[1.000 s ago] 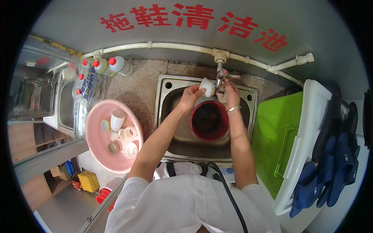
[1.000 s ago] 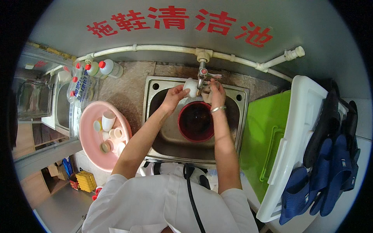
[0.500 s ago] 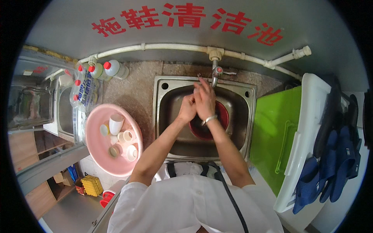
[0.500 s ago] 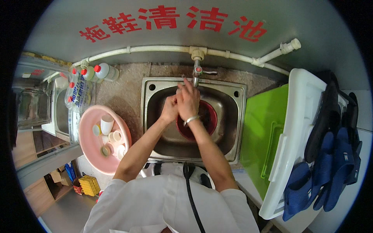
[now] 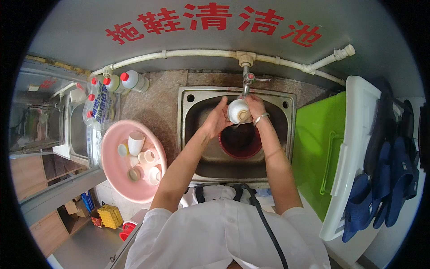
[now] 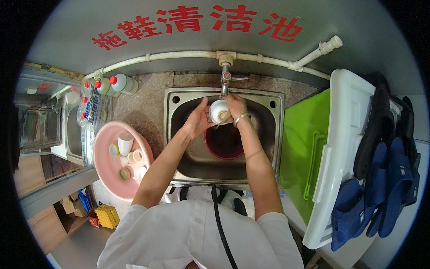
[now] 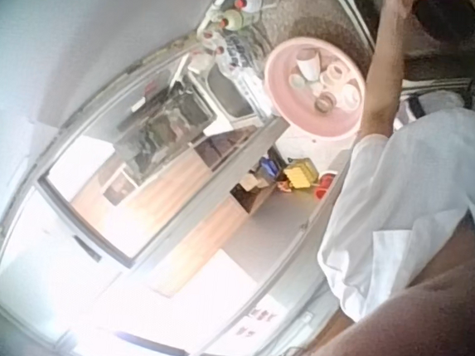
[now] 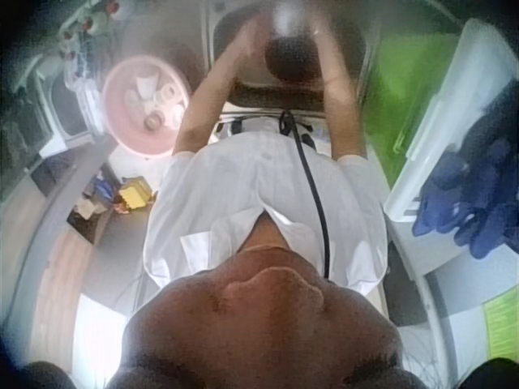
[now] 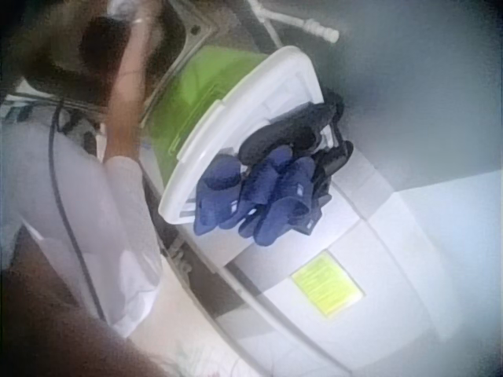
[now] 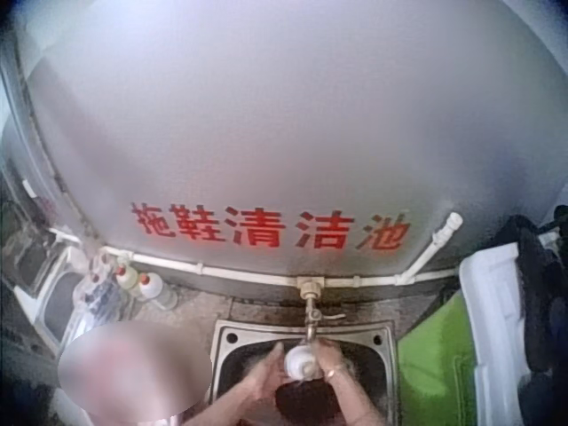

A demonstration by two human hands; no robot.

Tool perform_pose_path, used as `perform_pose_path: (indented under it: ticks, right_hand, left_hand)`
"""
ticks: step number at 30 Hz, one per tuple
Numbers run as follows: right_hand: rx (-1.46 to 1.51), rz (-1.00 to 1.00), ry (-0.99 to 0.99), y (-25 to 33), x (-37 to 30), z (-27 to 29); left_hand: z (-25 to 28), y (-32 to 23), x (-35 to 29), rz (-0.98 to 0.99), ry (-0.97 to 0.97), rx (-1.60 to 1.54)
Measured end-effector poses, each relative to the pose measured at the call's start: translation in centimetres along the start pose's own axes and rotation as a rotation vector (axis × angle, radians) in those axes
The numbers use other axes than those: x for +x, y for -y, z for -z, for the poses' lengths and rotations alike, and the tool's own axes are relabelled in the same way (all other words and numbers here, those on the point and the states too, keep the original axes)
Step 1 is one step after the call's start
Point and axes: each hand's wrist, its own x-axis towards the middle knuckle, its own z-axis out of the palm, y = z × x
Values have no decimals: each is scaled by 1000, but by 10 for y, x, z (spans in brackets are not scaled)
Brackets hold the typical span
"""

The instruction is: The person washes several small cups and a red bucket in a sink. The person uses a yellow sponge to scrub the inside and outside of the cups and the bucket, rinsing them under running water and placing them into a pink basin.

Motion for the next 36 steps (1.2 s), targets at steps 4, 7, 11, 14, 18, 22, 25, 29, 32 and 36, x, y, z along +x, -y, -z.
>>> perform_pose_path:
  ticks: [4,7,11,14,18,22,25,29,32,36]
  right_hand:
    - [72,132,-124,4,3,-10]
    - [47,412,-324,1,-26,-42]
    - [110,461,-388,-16,-45,-59]
    - [606,99,-141,-13,-30,-30]
    - [529,66,-82,-4,-22,-5]
    - [-60,319,-131,23,-36,0]
    - [-303,395,-28,26,-44,-2]
    - [185,328,-68,41,-63,10]
    - [316,245,-118,41,-71,20]
    - [-256,361,-70,28,-73,11]
  left_hand:
    - [-5,-6,22,-31,-32,-212]
    - [-12,2,38,-84,-212,-488]
    - [-21,9,36,-82,-352,-636]
    - [-10,27,41,-116,-340,-720]
    - [6,36,51,-27,-268,-423]
    - [-34,-2,26,-38,-308,44]
    - [-39,-7,27,36,-166,192]
    - [-18,-1,43,98,16,-191]
    - [-33,1,42,113,25,-245]
    - [-32,16,56,140,84,-346]
